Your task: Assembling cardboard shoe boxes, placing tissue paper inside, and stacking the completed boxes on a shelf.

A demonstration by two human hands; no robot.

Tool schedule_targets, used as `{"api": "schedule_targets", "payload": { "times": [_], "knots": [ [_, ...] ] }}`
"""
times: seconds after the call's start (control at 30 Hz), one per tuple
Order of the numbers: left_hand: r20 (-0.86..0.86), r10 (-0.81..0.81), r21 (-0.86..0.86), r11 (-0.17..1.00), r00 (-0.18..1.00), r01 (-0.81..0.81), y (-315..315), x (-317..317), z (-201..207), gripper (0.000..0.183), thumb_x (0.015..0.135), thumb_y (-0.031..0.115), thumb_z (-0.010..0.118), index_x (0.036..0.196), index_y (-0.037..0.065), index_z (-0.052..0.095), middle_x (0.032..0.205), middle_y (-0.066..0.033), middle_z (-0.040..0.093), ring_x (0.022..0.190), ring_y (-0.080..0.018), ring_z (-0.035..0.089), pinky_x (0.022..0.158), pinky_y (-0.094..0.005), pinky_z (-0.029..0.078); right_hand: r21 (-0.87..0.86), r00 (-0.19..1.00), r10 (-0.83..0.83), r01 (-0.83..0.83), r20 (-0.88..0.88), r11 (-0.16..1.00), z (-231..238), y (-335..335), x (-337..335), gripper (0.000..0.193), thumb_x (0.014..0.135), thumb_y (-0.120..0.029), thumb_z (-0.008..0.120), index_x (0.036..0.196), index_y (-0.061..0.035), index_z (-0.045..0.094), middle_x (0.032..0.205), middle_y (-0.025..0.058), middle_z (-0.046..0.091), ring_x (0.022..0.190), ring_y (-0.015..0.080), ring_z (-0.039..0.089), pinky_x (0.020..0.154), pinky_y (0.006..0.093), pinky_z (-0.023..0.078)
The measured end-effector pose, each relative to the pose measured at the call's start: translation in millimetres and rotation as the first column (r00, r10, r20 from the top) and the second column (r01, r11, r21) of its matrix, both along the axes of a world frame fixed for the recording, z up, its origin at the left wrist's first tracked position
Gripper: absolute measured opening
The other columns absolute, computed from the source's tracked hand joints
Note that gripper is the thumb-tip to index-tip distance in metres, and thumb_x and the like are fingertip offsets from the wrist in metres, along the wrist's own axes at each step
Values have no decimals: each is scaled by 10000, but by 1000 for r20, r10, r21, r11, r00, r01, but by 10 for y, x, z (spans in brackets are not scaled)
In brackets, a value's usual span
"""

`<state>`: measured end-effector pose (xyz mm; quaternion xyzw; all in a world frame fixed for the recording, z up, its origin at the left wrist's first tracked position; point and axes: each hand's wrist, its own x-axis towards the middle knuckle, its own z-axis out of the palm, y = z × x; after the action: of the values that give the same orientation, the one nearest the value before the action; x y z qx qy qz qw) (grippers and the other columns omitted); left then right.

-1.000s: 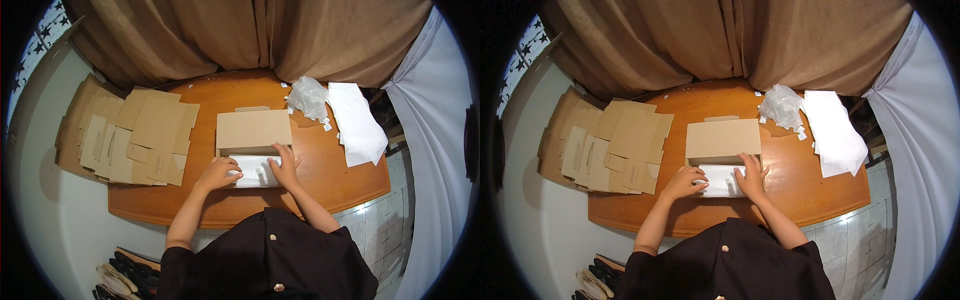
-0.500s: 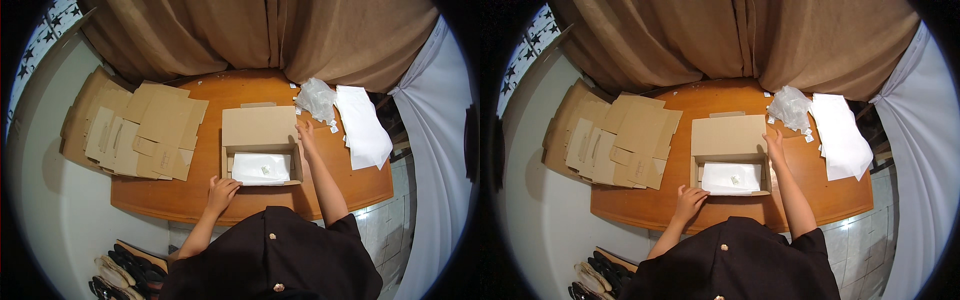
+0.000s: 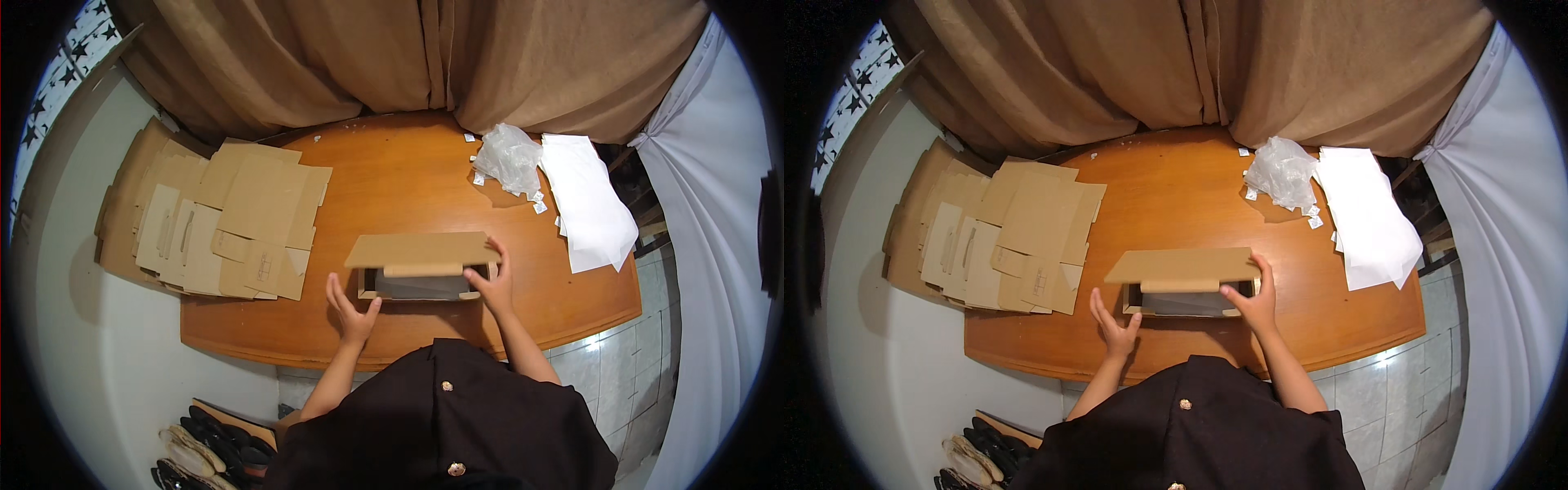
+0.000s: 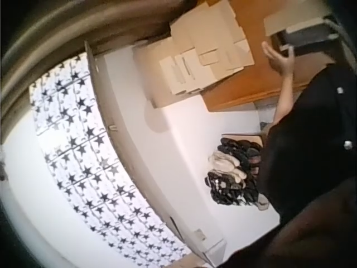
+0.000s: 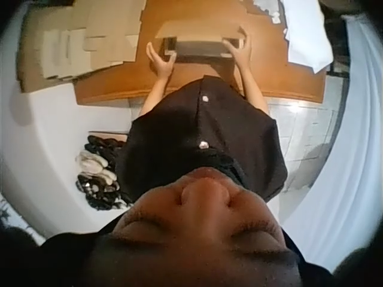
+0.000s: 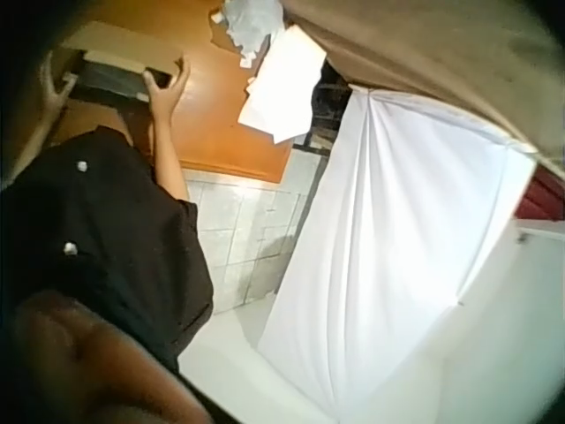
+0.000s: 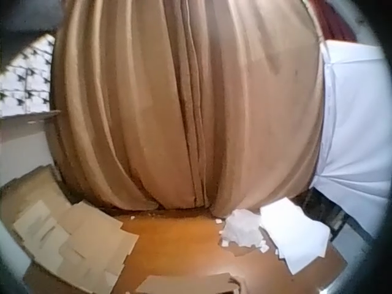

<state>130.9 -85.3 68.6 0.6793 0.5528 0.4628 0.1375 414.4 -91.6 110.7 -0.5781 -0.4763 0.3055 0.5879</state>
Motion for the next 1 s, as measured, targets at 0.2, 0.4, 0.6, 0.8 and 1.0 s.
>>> {"api": "schedule_targets", "payload": {
  "times": [0.2,0.4,0.6,0.8,1.0],
  "knots": [
    [310,-232,-15,969,922,249,141,60,44,1168,647,583,723,1408,-5,59,1408,-217,275,1294,-348,295,1060,-453,242,16,979,16,-20,205,1000,-227,-281,-23,943,557,-318,848,1311,-38,355,1326,181,386,1219,334,361,1028,422,281],
    [70,-50,-161,985,996,60,67,149,-129,917,650,453,772,1322,23,319,1335,-183,402,1260,-355,353,1060,-463,244,-6,918,5,-4,396,1000,-511,-342,-60,887,589,-318,832,1304,-45,384,1353,178,381,1280,350,326,1040,438,271],
    [-91,-14,-111,994,996,4,80,169,-107,760,671,417,768,1246,45,439,1311,-131,447,1253,-285,388,1057,-516,207,-55,894,31,-7,447,998,-299,-359,-93,759,617,-323,818,1254,-84,482,1380,180,366,1314,350,297,1059,525,201],
    [-163,7,-49,999,987,-16,161,170,-91,743,629,436,788,1190,42,501,1208,-121,542,1204,-280,455,1038,-535,216,-70,829,-4,52,559,996,-346,-347,-88,689,634,-343,805,1220,-107,530,1373,182,377,1308,359,307,1042,576,180],
    [-188,5,4,1000,982,-4,255,157,-49,687,609,432,797,1127,45,563,1169,-99,573,1187,-275,477,1025,-533,231,-27,816,-52,82,576,996,-288,-308,-89,574,642,-339,797,1131,-106,606,1347,191,412,1282,369,348,1027,606,171]
  ]
}}
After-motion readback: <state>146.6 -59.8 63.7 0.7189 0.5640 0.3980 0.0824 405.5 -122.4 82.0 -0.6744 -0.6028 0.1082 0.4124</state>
